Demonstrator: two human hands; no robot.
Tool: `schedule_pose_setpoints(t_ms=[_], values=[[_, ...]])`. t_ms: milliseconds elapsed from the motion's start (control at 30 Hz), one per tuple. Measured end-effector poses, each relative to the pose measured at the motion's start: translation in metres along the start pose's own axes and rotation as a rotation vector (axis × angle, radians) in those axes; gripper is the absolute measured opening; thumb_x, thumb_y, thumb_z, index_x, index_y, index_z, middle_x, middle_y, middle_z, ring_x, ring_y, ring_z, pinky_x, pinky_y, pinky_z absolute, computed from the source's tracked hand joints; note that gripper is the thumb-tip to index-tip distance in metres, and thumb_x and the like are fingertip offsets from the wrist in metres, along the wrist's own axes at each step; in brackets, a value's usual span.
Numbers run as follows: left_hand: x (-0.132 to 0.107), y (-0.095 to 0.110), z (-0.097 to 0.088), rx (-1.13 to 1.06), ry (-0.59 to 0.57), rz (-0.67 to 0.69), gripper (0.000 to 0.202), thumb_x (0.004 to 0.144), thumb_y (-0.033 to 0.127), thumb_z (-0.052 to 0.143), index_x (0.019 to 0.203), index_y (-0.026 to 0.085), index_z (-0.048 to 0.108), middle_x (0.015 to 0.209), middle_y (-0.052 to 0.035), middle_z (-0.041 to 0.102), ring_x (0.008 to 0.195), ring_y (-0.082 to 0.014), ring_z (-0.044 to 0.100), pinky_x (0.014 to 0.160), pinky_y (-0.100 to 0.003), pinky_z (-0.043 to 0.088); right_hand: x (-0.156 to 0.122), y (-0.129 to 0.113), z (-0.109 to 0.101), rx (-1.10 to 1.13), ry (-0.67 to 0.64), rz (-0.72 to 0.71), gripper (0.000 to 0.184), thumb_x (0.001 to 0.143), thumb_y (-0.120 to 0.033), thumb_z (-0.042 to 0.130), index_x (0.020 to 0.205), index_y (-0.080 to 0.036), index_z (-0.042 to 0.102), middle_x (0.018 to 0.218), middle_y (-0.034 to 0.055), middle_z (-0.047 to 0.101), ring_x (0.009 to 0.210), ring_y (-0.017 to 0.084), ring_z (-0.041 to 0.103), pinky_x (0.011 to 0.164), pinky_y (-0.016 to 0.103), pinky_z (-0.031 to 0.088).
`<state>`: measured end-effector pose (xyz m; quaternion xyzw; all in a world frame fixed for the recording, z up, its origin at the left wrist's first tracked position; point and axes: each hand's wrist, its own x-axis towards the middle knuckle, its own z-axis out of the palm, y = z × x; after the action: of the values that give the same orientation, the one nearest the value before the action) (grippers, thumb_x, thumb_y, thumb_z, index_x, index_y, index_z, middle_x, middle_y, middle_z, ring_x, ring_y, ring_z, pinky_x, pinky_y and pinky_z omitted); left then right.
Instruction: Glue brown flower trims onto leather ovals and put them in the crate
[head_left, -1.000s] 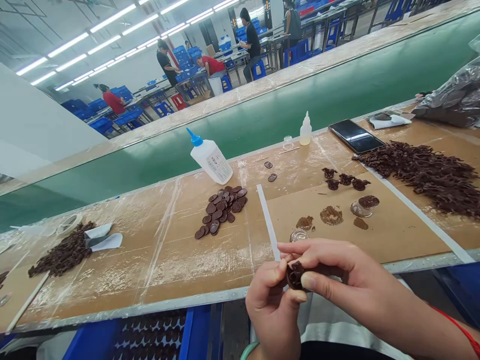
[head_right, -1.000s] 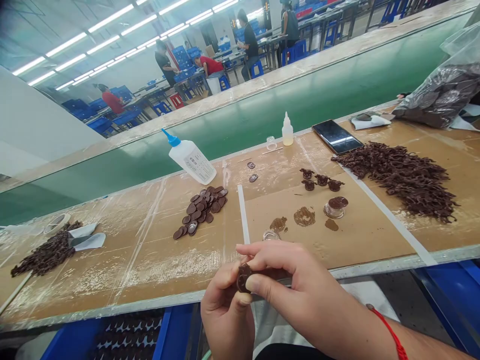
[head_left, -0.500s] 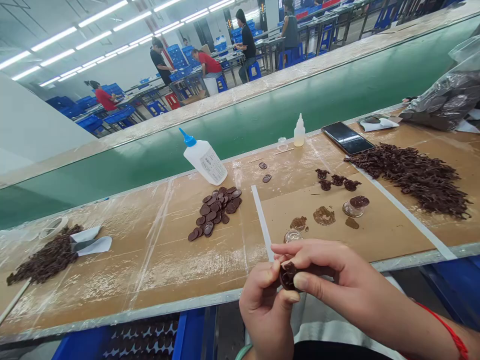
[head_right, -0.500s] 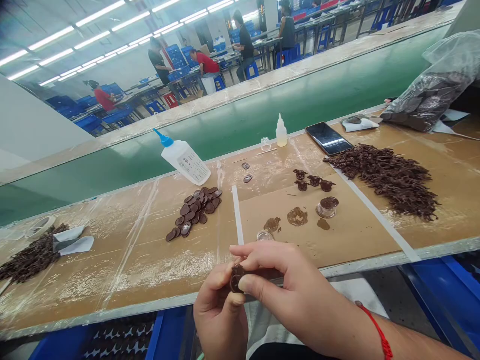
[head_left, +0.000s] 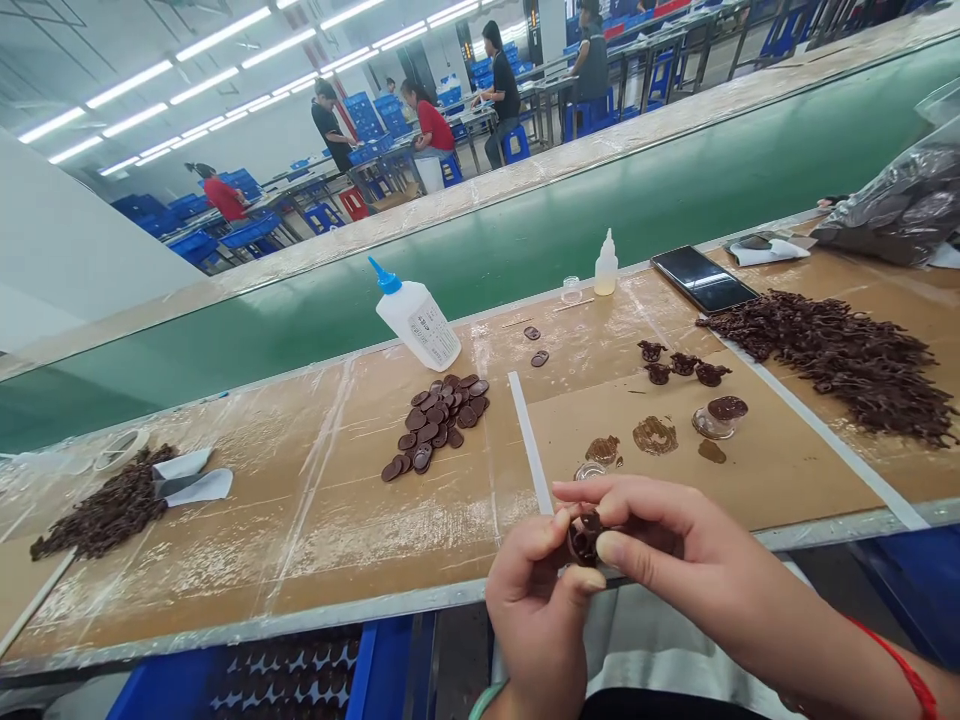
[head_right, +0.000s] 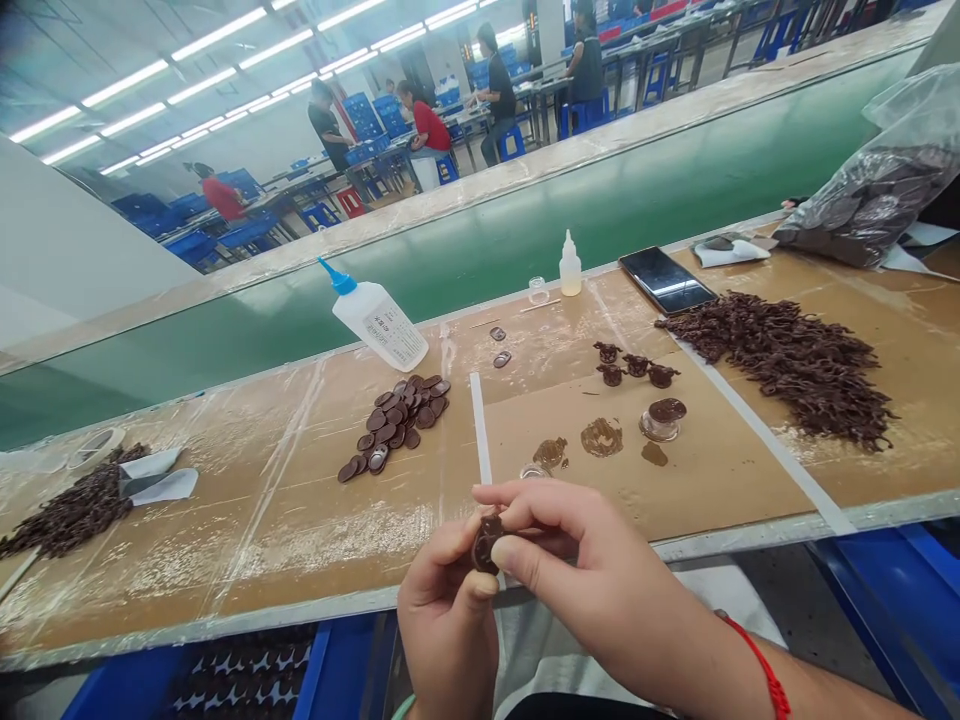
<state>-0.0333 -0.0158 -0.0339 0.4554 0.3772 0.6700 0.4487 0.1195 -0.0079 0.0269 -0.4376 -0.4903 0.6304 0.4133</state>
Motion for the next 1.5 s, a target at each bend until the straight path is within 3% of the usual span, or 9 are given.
schedule_pose_setpoints(t_ms=[333, 500, 667, 767, 933, 1067, 1267, 1400, 1500], values=[[0.005, -0.004, -0.007, -0.028, -0.050, -0.145, 0.036, 0.093, 0.054, 0.066, 0.105, 0.024, 0.083, 0.104, -0.0155, 0.080, 0.086, -0.0301, 0.079, 0.069, -0.036, 0.067, 0.004, 0.001, -0.004, 0.132, 0.029, 0.069, 0.032, 0.089, -0.051, 0.074, 0.082, -0.020, 0.069, 0.137, 0.0169, 0.069, 0.138, 0.032, 0.056, 0.110, 0.048, 0.049], [0.012, -0.005, -0.008, 0.007, -0.010, -0.206, 0.034, 0.095, 0.050, 0.065, 0.106, 0.024, 0.083, 0.122, -0.0168, 0.076, 0.098, -0.0298, 0.078, 0.077, -0.034, 0.066, 0.004, -0.003, -0.010, 0.065, 0.036, 0.012, 0.025, 0.092, -0.047, 0.071, 0.087, -0.023, 0.076, 0.143, 0.0107, 0.065, 0.140, 0.030, 0.053, 0.108, 0.041, 0.050], [0.029, 0.001, -0.014, 0.168, 0.083, -0.215, 0.018, 0.079, 0.037, 0.086, 0.084, 0.021, 0.082, 0.076, -0.0064, 0.078, 0.060, -0.0161, 0.072, 0.060, -0.022, 0.062, 0.012, -0.030, -0.068, -0.395, 0.332, -0.259, 0.020, 0.093, -0.048, 0.069, 0.097, -0.031, 0.078, 0.105, 0.0040, 0.075, 0.104, 0.026, 0.069, 0.083, 0.035, 0.057], [0.038, 0.004, -0.018, 0.200, 0.175, -0.269, 0.033, 0.073, 0.046, 0.089, 0.067, 0.017, 0.075, 0.057, 0.0000, 0.064, 0.045, -0.0075, 0.054, 0.045, -0.013, 0.047, 0.044, -0.048, -0.122, -0.837, 0.608, -0.265, 0.025, 0.097, -0.045, 0.060, 0.109, -0.028, 0.073, 0.112, 0.0051, 0.076, 0.106, 0.030, 0.068, 0.084, 0.039, 0.054], [0.047, 0.005, -0.014, 0.285, 0.125, -0.288, 0.039, 0.073, 0.055, 0.086, 0.073, 0.017, 0.077, 0.062, -0.0032, 0.068, 0.053, -0.0126, 0.060, 0.055, -0.019, 0.053, 0.117, -0.034, -0.182, -1.239, 0.376, -0.038, 0.015, 0.096, -0.030, 0.063, 0.093, -0.019, 0.073, 0.096, 0.0060, 0.076, 0.089, 0.022, 0.069, 0.082, 0.038, 0.054], [0.053, 0.006, -0.025, 0.382, 0.070, -0.320, 0.033, 0.076, 0.051, 0.083, 0.082, 0.019, 0.079, 0.075, -0.0056, 0.074, 0.066, -0.0185, 0.067, 0.066, -0.025, 0.059, 0.139, -0.012, -0.201, -1.340, 0.275, 0.106, 0.022, 0.098, -0.038, 0.066, 0.095, -0.017, 0.071, 0.097, 0.0032, 0.073, 0.087, 0.017, 0.069, 0.083, 0.038, 0.057], [0.084, 0.011, -0.082, 0.749, -0.069, -0.218, 0.030, 0.083, 0.047, 0.074, 0.093, 0.020, 0.079, 0.090, -0.0084, 0.078, 0.076, -0.0234, 0.072, 0.073, -0.031, 0.059, 0.127, -0.016, -0.220, -1.251, 0.306, 0.099, 0.024, 0.096, -0.034, 0.063, 0.113, -0.019, 0.074, 0.102, 0.0058, 0.077, 0.088, 0.021, 0.071, 0.081, 0.038, 0.055], [0.103, 0.020, -0.110, 0.997, -0.048, -0.086, 0.030, 0.085, 0.048, 0.071, 0.077, 0.020, 0.075, 0.070, -0.0032, 0.071, 0.064, -0.0213, 0.065, 0.061, -0.028, 0.051, 0.106, -0.024, -0.230, -1.148, 0.423, -0.003, 0.031, 0.094, -0.035, 0.055, 0.110, -0.022, 0.077, 0.106, 0.0072, 0.080, 0.091, 0.025, 0.072, 0.080, 0.036, 0.051], [0.118, 0.024, -0.105, 1.122, -0.117, -0.040, 0.035, 0.090, 0.046, 0.063, 0.067, 0.020, 0.066, 0.060, -0.0004, 0.062, 0.058, -0.0190, 0.059, 0.056, -0.027, 0.045, 0.086, -0.023, -0.236, -1.079, 0.487, -0.040, 0.030, 0.089, -0.039, 0.057, 0.104, -0.025, 0.079, 0.106, 0.0055, 0.081, 0.093, 0.026, 0.072, 0.081, 0.036, 0.051]])
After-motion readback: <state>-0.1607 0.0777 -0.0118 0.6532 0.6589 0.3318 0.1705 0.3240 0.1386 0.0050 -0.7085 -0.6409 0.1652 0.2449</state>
